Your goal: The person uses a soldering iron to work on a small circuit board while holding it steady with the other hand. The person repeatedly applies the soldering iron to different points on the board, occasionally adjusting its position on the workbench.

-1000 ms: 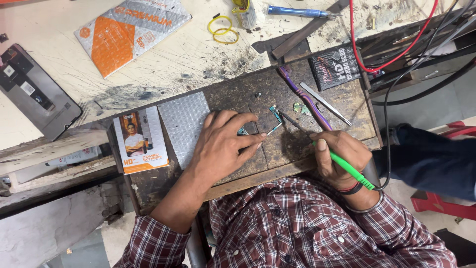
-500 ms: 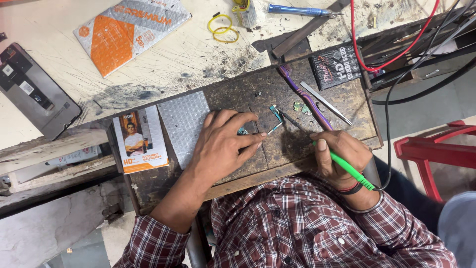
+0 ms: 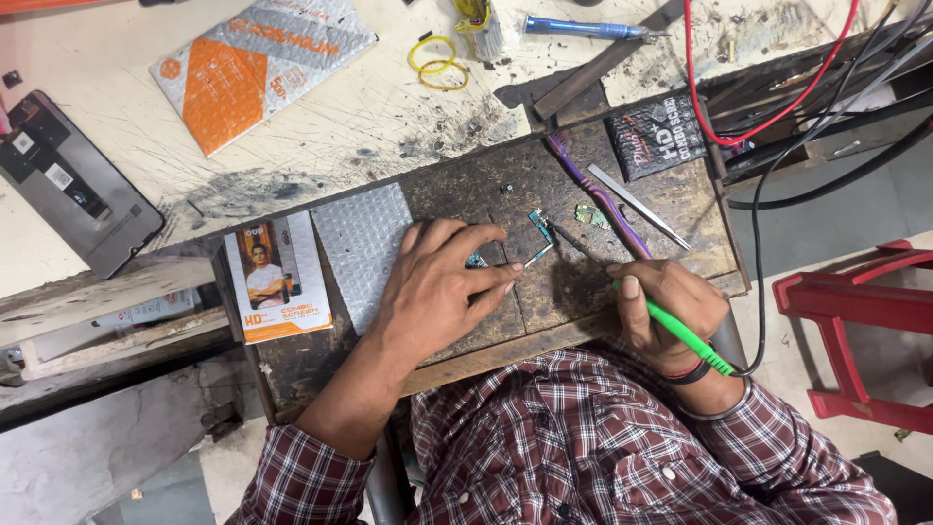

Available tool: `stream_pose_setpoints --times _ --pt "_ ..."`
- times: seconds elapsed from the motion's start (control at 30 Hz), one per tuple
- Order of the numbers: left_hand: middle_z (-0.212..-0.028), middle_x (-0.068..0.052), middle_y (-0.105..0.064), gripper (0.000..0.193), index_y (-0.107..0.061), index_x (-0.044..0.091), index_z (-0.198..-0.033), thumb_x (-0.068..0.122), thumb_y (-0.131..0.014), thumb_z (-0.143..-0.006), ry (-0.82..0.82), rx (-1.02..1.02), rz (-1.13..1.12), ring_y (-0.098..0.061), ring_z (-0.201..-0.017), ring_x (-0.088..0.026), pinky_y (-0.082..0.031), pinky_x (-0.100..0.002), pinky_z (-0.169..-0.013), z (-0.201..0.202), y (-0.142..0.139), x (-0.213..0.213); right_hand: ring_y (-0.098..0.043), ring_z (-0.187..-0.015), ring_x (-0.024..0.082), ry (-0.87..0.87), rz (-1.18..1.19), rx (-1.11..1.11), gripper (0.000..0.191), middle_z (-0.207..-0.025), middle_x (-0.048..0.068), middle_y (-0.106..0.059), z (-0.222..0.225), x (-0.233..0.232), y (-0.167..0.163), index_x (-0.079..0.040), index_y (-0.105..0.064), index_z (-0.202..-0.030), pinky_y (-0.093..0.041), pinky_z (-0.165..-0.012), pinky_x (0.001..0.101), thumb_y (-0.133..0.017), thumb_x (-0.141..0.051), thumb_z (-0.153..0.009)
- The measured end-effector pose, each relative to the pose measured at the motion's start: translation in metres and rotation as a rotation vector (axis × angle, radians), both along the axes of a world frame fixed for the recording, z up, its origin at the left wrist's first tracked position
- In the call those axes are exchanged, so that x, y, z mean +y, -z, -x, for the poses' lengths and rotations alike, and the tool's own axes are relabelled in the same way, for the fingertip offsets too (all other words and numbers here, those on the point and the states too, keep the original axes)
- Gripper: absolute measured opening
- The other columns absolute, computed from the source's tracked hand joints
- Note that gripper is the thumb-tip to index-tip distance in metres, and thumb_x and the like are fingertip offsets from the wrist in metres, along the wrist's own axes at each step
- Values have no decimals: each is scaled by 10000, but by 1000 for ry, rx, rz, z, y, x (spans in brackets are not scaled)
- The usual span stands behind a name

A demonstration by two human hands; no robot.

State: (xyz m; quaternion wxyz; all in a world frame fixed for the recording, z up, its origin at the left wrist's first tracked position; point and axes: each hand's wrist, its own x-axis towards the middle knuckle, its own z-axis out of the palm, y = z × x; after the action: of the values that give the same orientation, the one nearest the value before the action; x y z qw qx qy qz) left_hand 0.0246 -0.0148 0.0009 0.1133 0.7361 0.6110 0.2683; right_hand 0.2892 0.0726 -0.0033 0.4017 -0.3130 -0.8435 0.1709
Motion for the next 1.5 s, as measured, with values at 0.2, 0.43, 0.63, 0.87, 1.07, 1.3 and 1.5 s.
stream_pose_setpoints --times 0.2,0.43,0.63,0.87,1.07,1.3,1.5 --pt "-1291 5 -664 122 -850 260 -956 319 -787 -869 -2 4 -12 -540 -1180 -225 -393 -461 -1038 0 -2 0 -719 -738 213 -43 4 -5 169 -870 104 -730 -1 1 -2 -1 -691 -952 -551 -669 307 -623 -120 -1050" --pt "-1287 8 -665 111 -851 252 -942 311 -786 -876 -3 -1 1 -541 -1182 -228 -394 -457 -1042 0 -3 0 -724 -775 224 -10 11 -29 160 -898 106 -731 0 -2 -5 -7 -681 -963 -557 -672 296 -623 -114 -1067" --pt "-1283 11 -669 112 -846 253 -926 333 -789 -874 -5 8 -2 -542 -1174 -222 -393 -455 -1047 -1 1 1 -726 -745 212 -41 14 -10 169 -871 108 -731 0 1 -3 -1 -697 -954 -557 -671 305 -627 -122 -1048" --pt "-1279 10 -672 114 -848 255 -932 330 -786 -872 -2 8 -7 -546 -1168 -219 -394 -455 -1046 0 1 0 -722 -764 218 -9 6 -8 169 -879 104 -725 -1 -1 -1 -1 -692 -957 -557 -690 310 -623 -115 -1061" --pt "-1281 7 -667 126 -849 253 -951 328 -786 -872 -1 6 1 -544 -1164 -220 -397 -458 -1035 0 -1 0 -717 -738 219 -17 10 -5 160 -871 109 -728 0 0 -1 3 -699 -952 -551 -669 311 -630 -110 -1043" --pt "-1284 12 -665 112 -847 260 -951 323 -788 -879 -7 2 0 -542 -1179 -222 -399 -455 -1040 0 -2 0 -727 -763 223 -35 17 -17 155 -899 113 -732 -1 -1 -3 -3 -690 -961 -561 -689 309 -631 -115 -1051" --pt "-1283 9 -668 130 -849 256 -954 327 -791 -862 6 15 2 -542 -1170 -221 -391 -467 -1042 1 0 -1 -723 -744 223 -7 13 -20 142 -865 111 -723 -1 0 -1 -3 -702 -961 -550 -665 309 -633 -96 -1043"
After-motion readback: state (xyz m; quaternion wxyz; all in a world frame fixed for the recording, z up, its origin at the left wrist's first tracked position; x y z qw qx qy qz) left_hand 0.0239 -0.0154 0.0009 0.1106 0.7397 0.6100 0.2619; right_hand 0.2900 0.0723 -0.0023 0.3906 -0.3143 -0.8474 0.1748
